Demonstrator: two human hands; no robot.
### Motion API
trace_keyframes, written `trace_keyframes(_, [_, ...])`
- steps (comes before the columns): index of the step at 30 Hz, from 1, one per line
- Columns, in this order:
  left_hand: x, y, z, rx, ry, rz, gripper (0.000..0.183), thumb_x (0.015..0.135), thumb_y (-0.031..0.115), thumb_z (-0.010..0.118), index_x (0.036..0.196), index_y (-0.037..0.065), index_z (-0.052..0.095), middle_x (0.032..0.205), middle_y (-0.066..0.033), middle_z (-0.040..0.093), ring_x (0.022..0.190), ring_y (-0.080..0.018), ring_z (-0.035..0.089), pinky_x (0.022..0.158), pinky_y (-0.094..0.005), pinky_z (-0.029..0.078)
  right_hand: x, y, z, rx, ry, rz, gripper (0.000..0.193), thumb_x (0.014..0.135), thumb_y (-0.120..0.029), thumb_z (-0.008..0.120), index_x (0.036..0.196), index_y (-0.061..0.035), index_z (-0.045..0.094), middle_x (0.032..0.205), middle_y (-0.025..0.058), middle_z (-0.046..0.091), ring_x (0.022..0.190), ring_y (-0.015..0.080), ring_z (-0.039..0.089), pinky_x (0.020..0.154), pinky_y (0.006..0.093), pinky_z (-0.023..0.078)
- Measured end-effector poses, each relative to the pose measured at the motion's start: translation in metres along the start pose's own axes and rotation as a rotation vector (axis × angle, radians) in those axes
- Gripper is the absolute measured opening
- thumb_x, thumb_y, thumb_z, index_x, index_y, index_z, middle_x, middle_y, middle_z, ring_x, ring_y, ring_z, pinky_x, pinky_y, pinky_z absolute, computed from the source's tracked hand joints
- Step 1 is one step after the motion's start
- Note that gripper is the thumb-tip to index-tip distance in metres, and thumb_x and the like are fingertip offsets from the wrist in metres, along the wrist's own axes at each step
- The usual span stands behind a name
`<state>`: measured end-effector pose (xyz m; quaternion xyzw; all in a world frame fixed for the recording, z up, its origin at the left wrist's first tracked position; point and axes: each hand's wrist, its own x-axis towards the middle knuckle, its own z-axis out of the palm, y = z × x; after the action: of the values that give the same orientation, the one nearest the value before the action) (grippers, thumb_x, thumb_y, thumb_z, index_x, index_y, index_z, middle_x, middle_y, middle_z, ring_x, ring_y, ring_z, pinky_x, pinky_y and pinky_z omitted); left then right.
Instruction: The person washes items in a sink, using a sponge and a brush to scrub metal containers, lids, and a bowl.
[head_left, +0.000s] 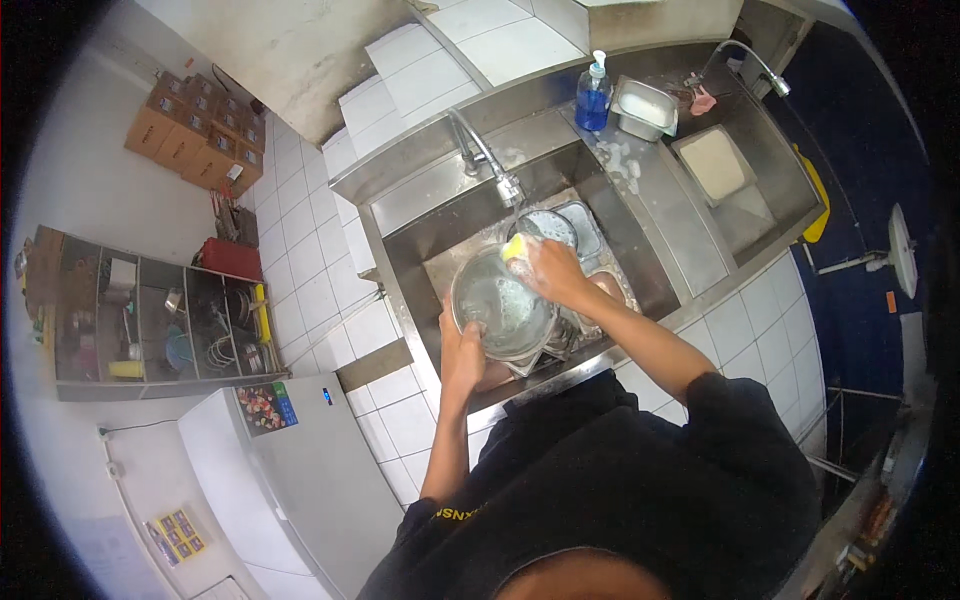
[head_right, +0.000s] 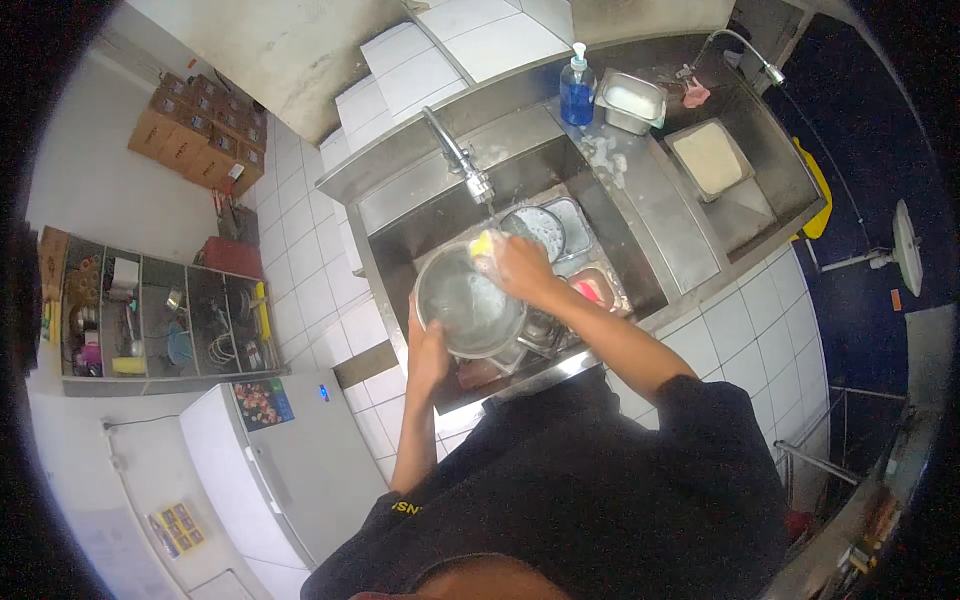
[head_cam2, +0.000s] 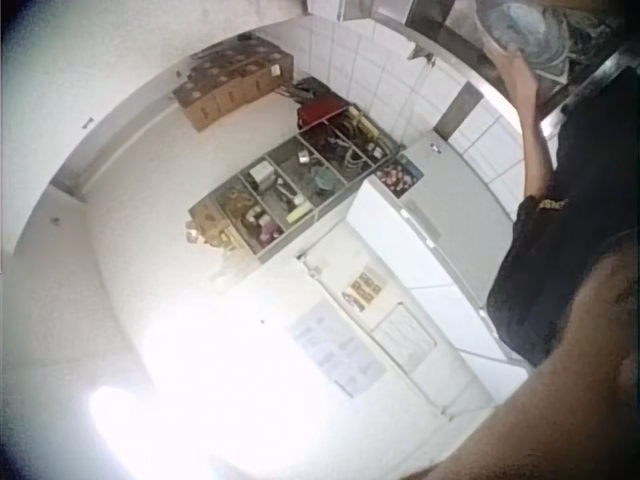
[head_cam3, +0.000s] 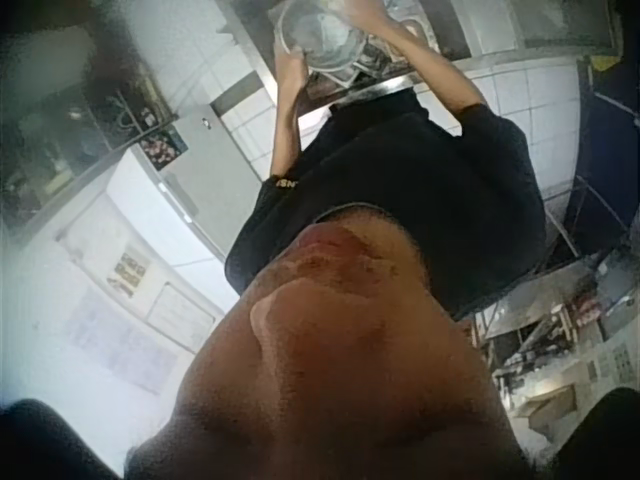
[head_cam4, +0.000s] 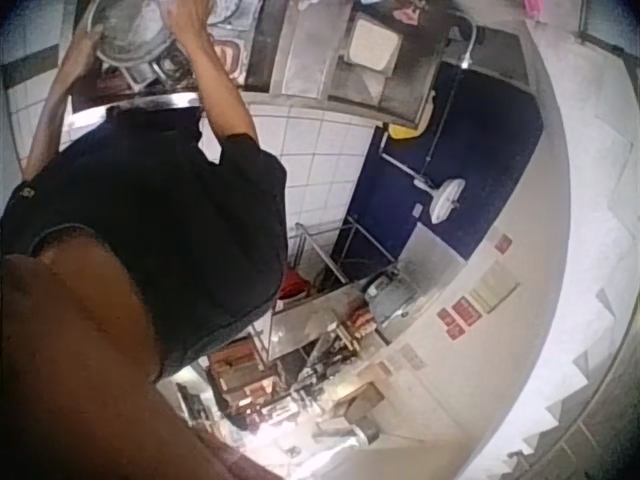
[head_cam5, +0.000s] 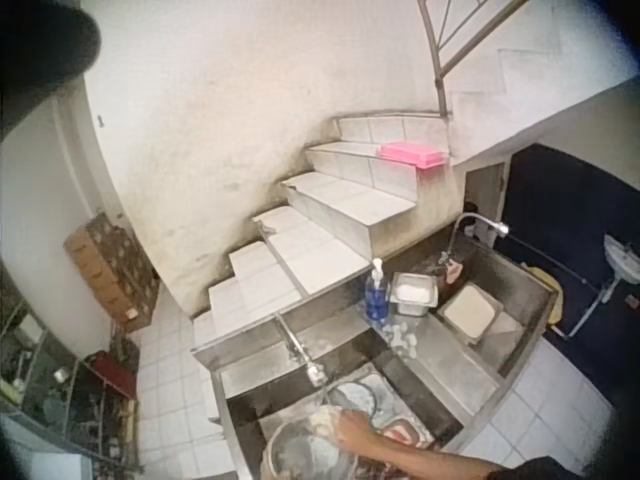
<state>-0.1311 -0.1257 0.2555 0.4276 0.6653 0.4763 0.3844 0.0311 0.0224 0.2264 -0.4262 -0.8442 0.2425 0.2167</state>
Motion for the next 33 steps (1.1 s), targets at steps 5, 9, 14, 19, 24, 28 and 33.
trace_keyframes(5, [-0.002, 0.003, -0.001, -0.037, 0.004, 0.071, 0.066, 0.081, 0.011, 0.042, 0.145, -0.001, 0.031, 0.138, -0.0249, 0.042, 0.130, -0.0361, 0.040, 0.111, -0.0415, 0.029, 0.010, -0.020, -0.018, -0.107, -0.121, 0.077, 0.052, 0.086, -0.049, 0.059, 0.110, -0.0026, 0.060, 0.085, 0.0220, 0.066, 0.079, 0.0406, 0.065, 0.068, 0.0512, 0.051])
trace_keyframes(9, [-0.006, -0.007, 0.001, -0.032, 0.005, 0.072, 0.064, 0.082, 0.009, 0.040, 0.145, 0.001, 0.033, 0.138, -0.0241, 0.043, 0.129, -0.0348, 0.042, 0.110, -0.0414, 0.030, 0.009, -0.021, -0.013, -0.152, -0.071, 0.035, 0.051, 0.087, -0.049, 0.058, 0.110, -0.0025, 0.059, 0.085, 0.0210, 0.067, 0.080, 0.0404, 0.065, 0.069, 0.0510, 0.051])
trace_keyframes(14, [-0.008, 0.006, -0.001, 0.043, 0.066, 0.074, 0.061, 0.083, 0.007, 0.039, 0.144, 0.005, 0.035, 0.137, -0.0250, 0.045, 0.129, -0.0362, 0.043, 0.109, -0.0420, 0.031, 0.008, -0.018, -0.003, -0.047, -0.066, 0.015, 0.049, 0.087, -0.044, 0.059, 0.112, -0.0018, 0.058, 0.089, 0.0222, 0.066, 0.083, 0.0415, 0.064, 0.072, 0.0522, 0.050])
trace_keyframes(19, [-0.008, 0.007, 0.004, 0.021, 0.111, 0.016, 0.061, 0.084, 0.009, 0.039, 0.144, 0.005, 0.035, 0.137, -0.0259, 0.043, 0.129, -0.0385, 0.042, 0.109, -0.0430, 0.031, 0.008, 0.001, 0.020, 0.018, 0.003, -0.032, 0.046, 0.086, -0.038, 0.060, 0.113, -0.0002, 0.057, 0.094, 0.0232, 0.065, 0.086, 0.0431, 0.063, 0.075, 0.0516, 0.050])
trace_keyframes(24, [-0.007, 0.000, 0.001, 0.087, 0.087, 0.026, 0.061, 0.084, 0.010, 0.040, 0.144, 0.006, 0.034, 0.140, -0.0264, 0.040, 0.130, -0.0396, 0.041, 0.110, -0.0438, 0.030, 0.008, 0.008, 0.019, 0.047, -0.080, -0.067, 0.046, 0.087, -0.034, 0.061, 0.114, 0.0025, 0.055, 0.100, 0.0238, 0.064, 0.091, 0.0425, 0.062, 0.079, 0.0497, 0.050])
trace_keyframes(28, [-0.006, -0.004, -0.001, 0.065, -0.012, 0.010, 0.061, 0.083, 0.009, 0.039, 0.144, 0.004, 0.034, 0.139, -0.0262, 0.040, 0.130, -0.0387, 0.041, 0.110, -0.0431, 0.031, 0.018, -0.013, -0.006, -0.030, -0.033, -0.309, 0.046, 0.087, -0.032, 0.060, 0.115, 0.0041, 0.055, 0.102, 0.0239, 0.063, 0.090, 0.0420, 0.062, 0.079, 0.0487, 0.050])
trace_keyframes(33, [-0.001, 0.023, -0.004, -0.031, 0.062, 0.044, 0.061, 0.080, 0.005, 0.037, 0.140, 0.001, 0.037, 0.133, -0.0241, 0.047, 0.124, -0.0352, 0.047, 0.107, -0.0402, 0.034, 0.020, -0.018, -0.009, -0.092, -0.069, -0.284, 0.044, 0.086, -0.031, 0.061, 0.109, 0.0056, 0.057, 0.100, 0.0246, 0.063, 0.090, 0.0427, 0.062, 0.081, 0.0490, 0.049])
